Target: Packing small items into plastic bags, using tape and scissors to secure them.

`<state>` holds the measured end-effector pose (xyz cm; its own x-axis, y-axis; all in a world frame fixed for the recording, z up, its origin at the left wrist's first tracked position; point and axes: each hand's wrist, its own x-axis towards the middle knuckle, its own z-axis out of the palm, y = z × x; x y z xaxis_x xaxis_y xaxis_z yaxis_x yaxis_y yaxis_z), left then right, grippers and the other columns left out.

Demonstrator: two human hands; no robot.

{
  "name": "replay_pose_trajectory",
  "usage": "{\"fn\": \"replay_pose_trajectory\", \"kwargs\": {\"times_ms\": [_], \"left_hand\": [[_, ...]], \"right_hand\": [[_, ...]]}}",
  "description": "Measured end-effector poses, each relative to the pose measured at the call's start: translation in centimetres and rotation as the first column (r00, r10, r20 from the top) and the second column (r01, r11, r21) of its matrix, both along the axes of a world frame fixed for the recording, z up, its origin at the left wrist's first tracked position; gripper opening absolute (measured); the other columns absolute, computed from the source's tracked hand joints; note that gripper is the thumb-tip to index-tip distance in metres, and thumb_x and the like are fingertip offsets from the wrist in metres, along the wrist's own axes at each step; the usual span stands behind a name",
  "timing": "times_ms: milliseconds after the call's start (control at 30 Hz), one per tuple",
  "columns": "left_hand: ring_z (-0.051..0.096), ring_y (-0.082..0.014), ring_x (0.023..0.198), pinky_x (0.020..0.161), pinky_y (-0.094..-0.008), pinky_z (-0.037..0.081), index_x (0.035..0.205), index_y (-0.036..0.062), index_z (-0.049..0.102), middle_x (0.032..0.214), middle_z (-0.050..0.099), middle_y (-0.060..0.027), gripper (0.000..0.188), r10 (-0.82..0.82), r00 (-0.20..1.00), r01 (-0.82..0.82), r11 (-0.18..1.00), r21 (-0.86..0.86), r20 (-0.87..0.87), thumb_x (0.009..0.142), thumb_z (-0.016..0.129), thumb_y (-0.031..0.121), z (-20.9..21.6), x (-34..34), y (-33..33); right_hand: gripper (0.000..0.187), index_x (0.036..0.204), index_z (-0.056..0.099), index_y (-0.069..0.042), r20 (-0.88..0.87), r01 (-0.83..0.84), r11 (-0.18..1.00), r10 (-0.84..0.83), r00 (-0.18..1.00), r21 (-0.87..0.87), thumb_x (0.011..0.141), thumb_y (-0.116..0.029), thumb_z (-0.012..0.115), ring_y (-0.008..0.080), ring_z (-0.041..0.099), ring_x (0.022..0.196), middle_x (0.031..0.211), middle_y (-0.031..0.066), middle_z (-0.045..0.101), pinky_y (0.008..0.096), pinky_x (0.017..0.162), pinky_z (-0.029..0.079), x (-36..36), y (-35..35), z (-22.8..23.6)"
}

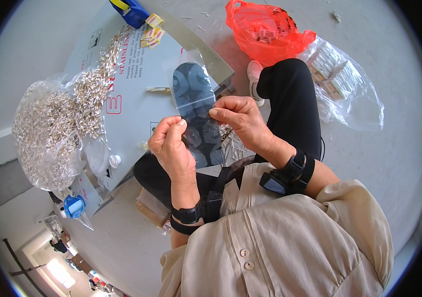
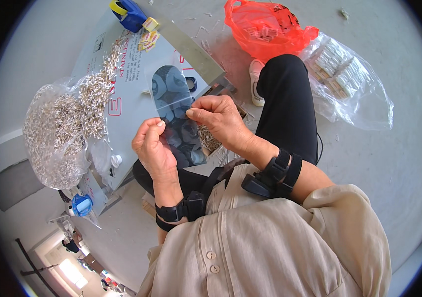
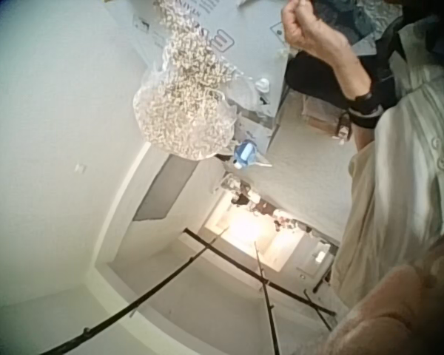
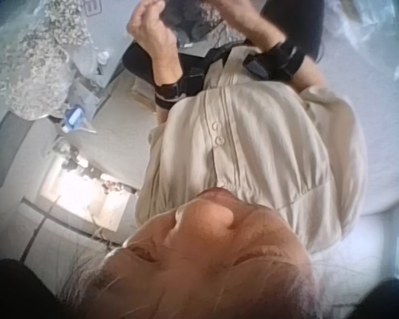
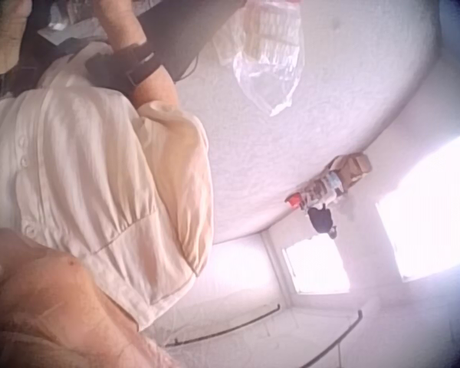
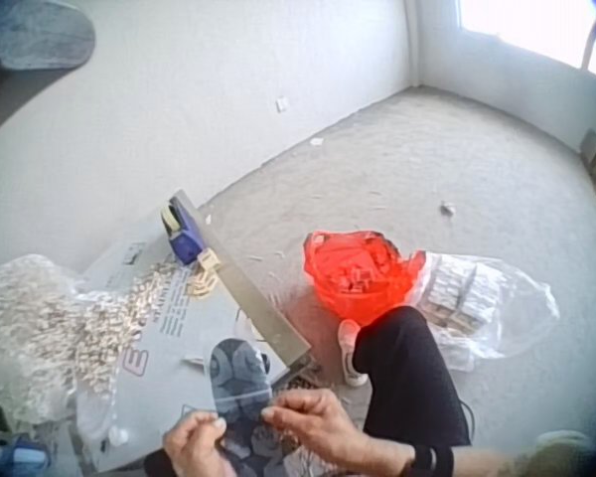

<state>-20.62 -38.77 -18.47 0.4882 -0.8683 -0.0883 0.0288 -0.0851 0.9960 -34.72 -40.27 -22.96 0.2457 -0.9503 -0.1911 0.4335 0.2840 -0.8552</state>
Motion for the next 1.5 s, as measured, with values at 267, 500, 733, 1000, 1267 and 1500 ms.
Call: {"fn": "replay_pose_trajectory", "kwargs": {"times_ms": [267,500,733,1000,1267,1500], "left_hand": [[0.042,-0.0042,0.060,0.057,-0.0182,0.032,0.076,-0.0047,0.064,0.066,0.054,0.0031,0.009,-0.075,0.993,0.079,0.996,0.041,-0.097,0.074,0.058,0.001,-0.5,0.8,0.1],[0.046,-0.0042,0.061,0.059,-0.0173,0.036,0.079,-0.0037,0.063,0.069,0.057,0.0016,0.007,-0.137,0.988,0.141,0.988,0.068,-0.066,0.073,0.061,-0.001,0.5,0.5,0.2],[0.041,-0.0031,0.059,0.056,-0.0180,0.031,0.074,-0.0028,0.062,0.064,0.052,0.0042,0.003,-0.114,0.993,0.113,0.992,0.058,0.010,0.071,0.062,-0.001,0.1,0.7,0.2],[0.044,-0.0065,0.065,0.061,-0.0196,0.034,0.074,-0.0026,0.061,0.069,0.052,0.0021,0.006,-0.075,0.997,0.074,0.996,0.053,0.006,0.073,0.057,0.001,0.2,0.6,0.3],[0.043,-0.0038,0.061,0.057,-0.0182,0.033,0.074,-0.0023,0.061,0.068,0.055,0.0027,0.010,-0.147,0.989,0.147,0.988,0.051,-0.011,0.081,0.064,0.005,0.3,0.7,0.2],[0.045,-0.0040,0.062,0.059,-0.0169,0.036,0.076,-0.0034,0.062,0.069,0.056,0.0023,0.008,-0.129,0.990,0.130,0.991,0.022,-0.051,0.077,0.069,0.001,-0.4,0.9,0.4]], "right_hand": [[0.011,0.078,0.065,-0.001,0.036,0.013,0.999,-0.015,0.999,0.049,0.085,-0.010,0.065,0.0041,0.050,0.064,0.068,-0.0032,0.056,0.0204,0.060,0.042,-0.1,0.1,-0.3],[0.009,0.079,0.065,-0.001,0.080,0.026,0.996,-0.033,0.996,0.088,0.084,-0.009,0.066,0.0045,0.051,0.063,0.069,-0.0025,0.057,0.0203,0.060,0.042,-0.1,0.1,-0.4],[0.011,0.077,0.065,-0.001,0.054,0.004,0.999,-0.006,0.999,0.043,0.084,-0.009,0.065,0.0046,0.050,0.064,0.069,-0.0027,0.056,0.0206,0.060,0.042,-0.1,0.1,-0.4],[0.013,0.076,0.064,0.000,-0.036,-0.005,0.999,0.004,0.999,-0.054,0.085,-0.010,0.065,0.0039,0.049,0.065,0.068,-0.0037,0.054,0.0208,0.061,0.042,-0.1,0.3,-0.1],[0.011,0.081,0.066,0.000,-0.006,-0.002,1.000,0.002,1.000,0.018,0.085,-0.010,0.065,0.0041,0.050,0.066,0.071,-0.0031,0.056,0.0203,0.062,0.042,-0.2,0.2,-0.2],[0.016,0.087,0.065,0.001,0.322,-0.013,0.961,-0.080,0.943,0.276,0.090,-0.013,0.057,0.0097,0.053,0.067,0.074,0.0015,0.060,0.0237,0.063,0.044,0.0,0.3,-0.7]]}}
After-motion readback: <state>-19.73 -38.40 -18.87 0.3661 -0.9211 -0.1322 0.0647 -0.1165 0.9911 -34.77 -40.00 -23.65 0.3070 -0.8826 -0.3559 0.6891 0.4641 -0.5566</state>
